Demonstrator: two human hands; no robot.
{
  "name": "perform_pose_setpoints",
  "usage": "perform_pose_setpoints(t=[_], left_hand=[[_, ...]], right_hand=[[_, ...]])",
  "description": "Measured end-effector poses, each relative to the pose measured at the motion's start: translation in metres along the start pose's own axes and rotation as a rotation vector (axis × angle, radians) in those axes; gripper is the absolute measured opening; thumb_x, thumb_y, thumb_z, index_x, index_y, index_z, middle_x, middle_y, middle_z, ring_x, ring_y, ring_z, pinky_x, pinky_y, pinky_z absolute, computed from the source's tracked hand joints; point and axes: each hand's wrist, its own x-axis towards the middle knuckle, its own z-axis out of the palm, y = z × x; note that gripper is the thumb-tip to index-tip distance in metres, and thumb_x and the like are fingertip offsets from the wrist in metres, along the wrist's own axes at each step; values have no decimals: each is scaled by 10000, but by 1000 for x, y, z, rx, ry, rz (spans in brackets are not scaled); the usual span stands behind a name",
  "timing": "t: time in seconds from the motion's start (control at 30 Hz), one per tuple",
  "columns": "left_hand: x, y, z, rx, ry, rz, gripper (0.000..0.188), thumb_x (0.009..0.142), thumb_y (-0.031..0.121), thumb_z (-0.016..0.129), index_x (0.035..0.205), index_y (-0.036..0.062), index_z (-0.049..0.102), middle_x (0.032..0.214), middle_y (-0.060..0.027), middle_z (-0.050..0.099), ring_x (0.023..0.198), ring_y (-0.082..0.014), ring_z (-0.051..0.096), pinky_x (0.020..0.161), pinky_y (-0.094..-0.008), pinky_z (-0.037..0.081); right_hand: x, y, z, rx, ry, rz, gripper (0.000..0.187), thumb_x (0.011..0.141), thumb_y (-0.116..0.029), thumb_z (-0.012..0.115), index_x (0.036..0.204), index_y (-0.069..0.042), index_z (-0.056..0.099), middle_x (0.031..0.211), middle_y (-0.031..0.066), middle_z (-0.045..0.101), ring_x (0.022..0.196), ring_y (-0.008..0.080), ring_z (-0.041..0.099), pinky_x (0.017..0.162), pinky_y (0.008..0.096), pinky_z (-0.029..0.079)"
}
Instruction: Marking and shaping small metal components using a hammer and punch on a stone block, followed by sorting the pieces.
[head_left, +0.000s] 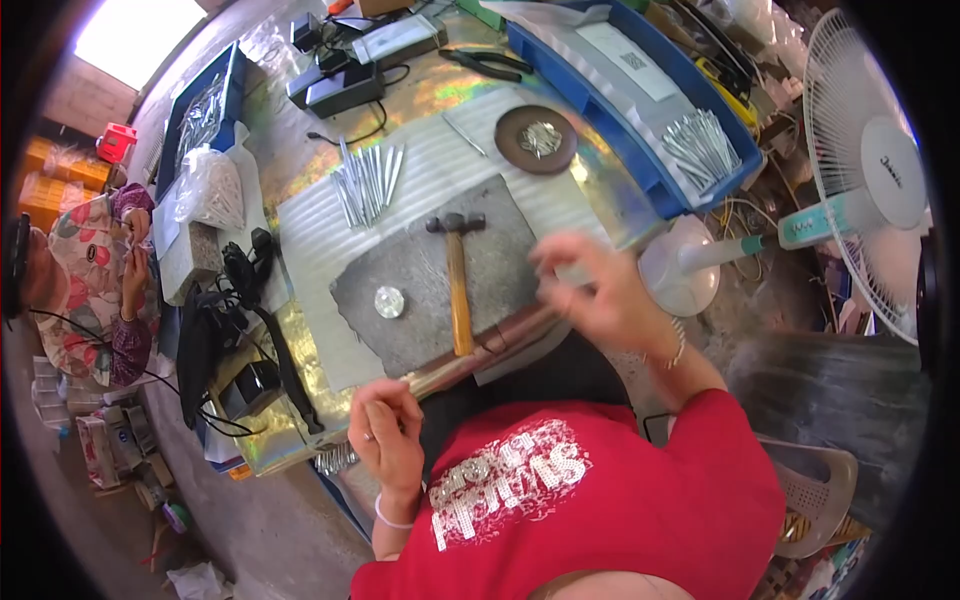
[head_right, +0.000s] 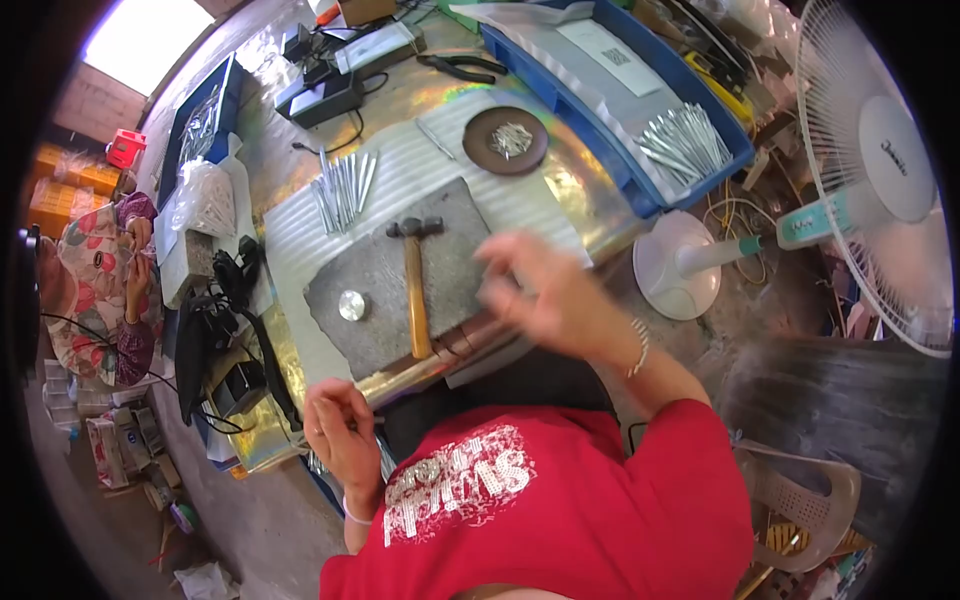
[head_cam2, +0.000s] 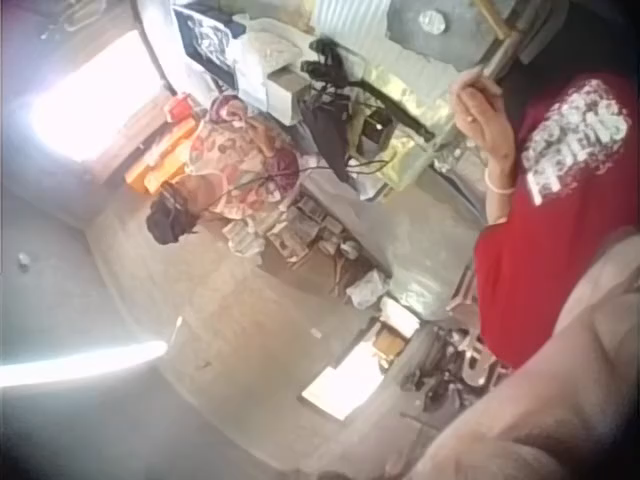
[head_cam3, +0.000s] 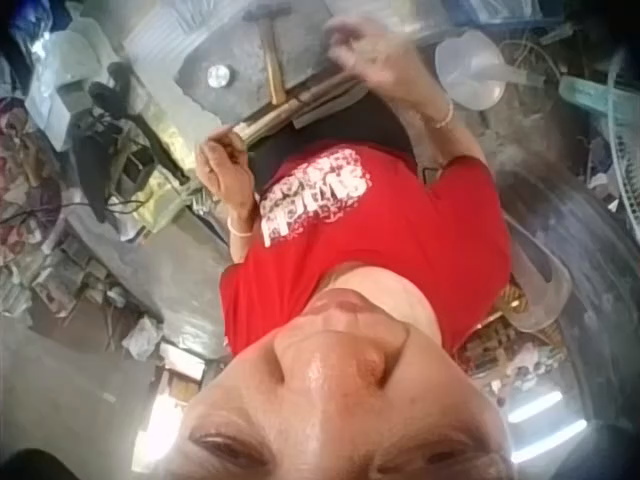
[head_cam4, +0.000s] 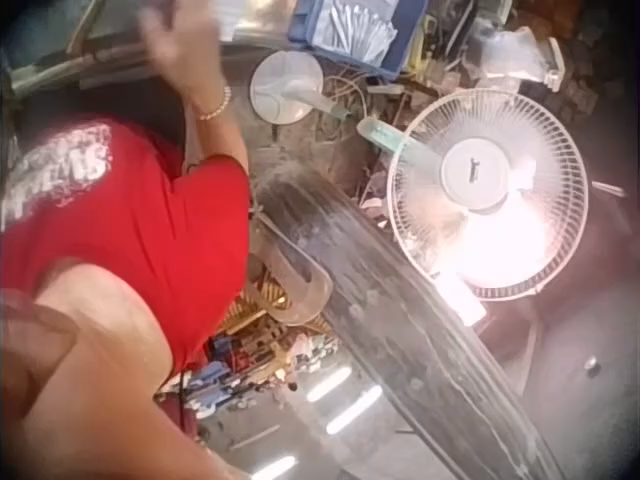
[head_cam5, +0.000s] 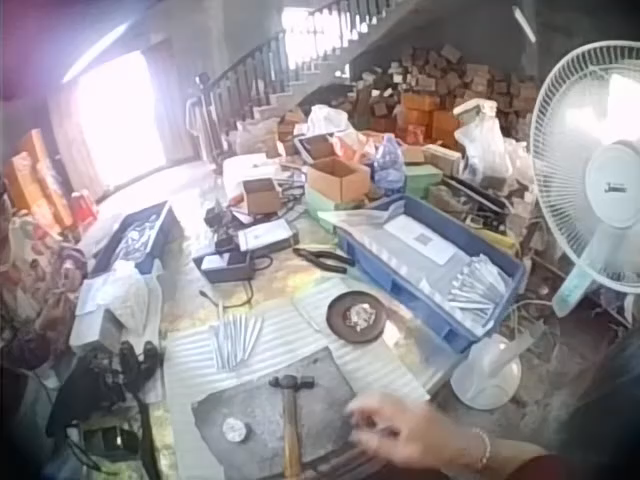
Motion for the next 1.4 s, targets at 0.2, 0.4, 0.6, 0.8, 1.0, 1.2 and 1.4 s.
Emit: perform_pose_setpoints(t=[0.2,0.4,0.6,0.8,1.0,1.2,1.4], left_hand=[[8,4,57,-312,-98,122,462,979,475,342,1005,36,482,920,-111,527,799,-171,526,694,-290,450],[18,-14,60,79,-292,655,385,989,306,354,990,-28,546,1011,-200,581,909,-291,551,862,-416,413],[30,-1,50,340,-246,462,303,755,-39,602,1053,-14,555,1046,-174,589,950,-307,556,807,-346,461],[35,-2,14,-72,-314,36,206,987,106,412,1091,-41,512,1025,-160,605,972,-214,588,903,-325,462],[49,-2,-12,-465,-194,-182,318,1013,207,375,1192,-33,483,949,-138,635,881,-184,628,790,-296,518],[51,-3,-24,-528,-147,-308,361,996,149,401,1311,-27,388,931,-165,647,735,-172,645,585,-261,532],[43,-7,-34,-198,-18,-92,370,967,60,417,1332,2,390,838,-206,667,454,-120,543,363,-175,373]], right_hand=[[-35,-40,78,234,-195,-224,640,789,-106,627,1303,5,261,1068,223,551,998,385,566,851,429,466],[-26,-24,107,294,-140,-268,390,805,-85,547,1140,20,378,894,241,607,816,434,597,699,493,492],[-4,-26,99,352,-356,-86,406,853,-107,528,1194,-3,334,859,231,609,794,448,589,660,508,480],[20,-38,80,172,-392,-34,315,846,-215,640,1052,2,541,878,171,630,766,361,629,646,407,511],[51,-24,79,-306,-103,-12,370,837,-254,647,1140,-68,545,814,127,569,668,294,619,566,384,490],[60,-27,82,-654,-148,72,306,828,-259,651,1030,-94,491,827,120,514,706,316,606,580,415,483],[52,3,58,-528,110,38,342,793,-9,553,1100,-59,411,916,176,541,780,387,573,648,456,467]])
